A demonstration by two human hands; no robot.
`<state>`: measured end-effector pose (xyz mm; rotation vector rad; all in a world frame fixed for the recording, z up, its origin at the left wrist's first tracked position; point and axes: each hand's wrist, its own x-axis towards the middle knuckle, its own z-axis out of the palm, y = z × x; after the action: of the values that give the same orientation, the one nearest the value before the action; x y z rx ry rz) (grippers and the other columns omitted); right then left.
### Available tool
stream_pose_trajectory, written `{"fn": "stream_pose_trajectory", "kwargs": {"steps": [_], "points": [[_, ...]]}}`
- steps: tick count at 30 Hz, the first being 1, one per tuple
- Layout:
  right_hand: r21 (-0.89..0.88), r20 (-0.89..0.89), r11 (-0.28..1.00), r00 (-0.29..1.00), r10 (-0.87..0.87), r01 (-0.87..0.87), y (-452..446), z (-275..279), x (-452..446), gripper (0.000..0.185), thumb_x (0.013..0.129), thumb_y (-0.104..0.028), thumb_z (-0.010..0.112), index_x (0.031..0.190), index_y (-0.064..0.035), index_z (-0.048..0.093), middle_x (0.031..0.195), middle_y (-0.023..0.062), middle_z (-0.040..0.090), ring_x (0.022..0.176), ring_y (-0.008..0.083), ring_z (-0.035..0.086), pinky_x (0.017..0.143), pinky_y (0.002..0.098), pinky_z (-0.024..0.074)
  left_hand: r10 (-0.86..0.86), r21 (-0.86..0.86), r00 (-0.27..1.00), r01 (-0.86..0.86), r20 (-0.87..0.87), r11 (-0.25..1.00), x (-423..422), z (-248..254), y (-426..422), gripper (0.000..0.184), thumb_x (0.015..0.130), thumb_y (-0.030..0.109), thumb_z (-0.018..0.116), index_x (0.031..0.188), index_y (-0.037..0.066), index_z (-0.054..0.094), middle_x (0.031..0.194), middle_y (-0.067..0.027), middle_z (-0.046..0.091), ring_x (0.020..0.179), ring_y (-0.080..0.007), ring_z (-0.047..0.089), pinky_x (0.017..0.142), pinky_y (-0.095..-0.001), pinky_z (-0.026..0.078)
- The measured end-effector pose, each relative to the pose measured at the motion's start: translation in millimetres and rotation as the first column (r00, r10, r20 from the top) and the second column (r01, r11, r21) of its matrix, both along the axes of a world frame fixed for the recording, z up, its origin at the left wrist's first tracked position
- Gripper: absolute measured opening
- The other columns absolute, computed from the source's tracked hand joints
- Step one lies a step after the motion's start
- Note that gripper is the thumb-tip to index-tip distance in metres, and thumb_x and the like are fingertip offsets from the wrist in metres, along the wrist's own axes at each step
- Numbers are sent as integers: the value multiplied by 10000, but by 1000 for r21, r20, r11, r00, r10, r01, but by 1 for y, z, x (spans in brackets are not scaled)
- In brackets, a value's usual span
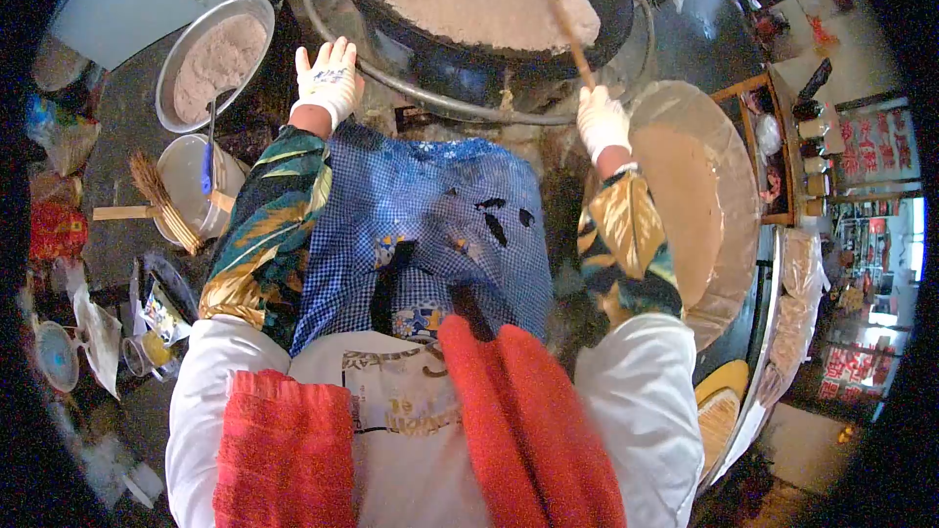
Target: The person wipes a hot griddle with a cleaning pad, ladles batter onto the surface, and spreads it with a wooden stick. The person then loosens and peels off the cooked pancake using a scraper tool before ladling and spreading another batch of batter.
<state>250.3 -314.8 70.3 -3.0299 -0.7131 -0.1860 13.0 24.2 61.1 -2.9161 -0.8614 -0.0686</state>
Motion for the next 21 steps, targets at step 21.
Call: {"fn": "stream_pose_trajectory", "kwargs": {"steps": [21], "points": [[-74,-20,993,995,-98,96,-27,-5,6,350,952,-380,391,977,-68,545,908,218,650,893,412,607,785,506,462,-231,-7,968,233,98,972,-9,-8,-86,642,822,302,549,1360,-6,379,1432,-160,376,1357,-304,299,1116,-569,63]]}}
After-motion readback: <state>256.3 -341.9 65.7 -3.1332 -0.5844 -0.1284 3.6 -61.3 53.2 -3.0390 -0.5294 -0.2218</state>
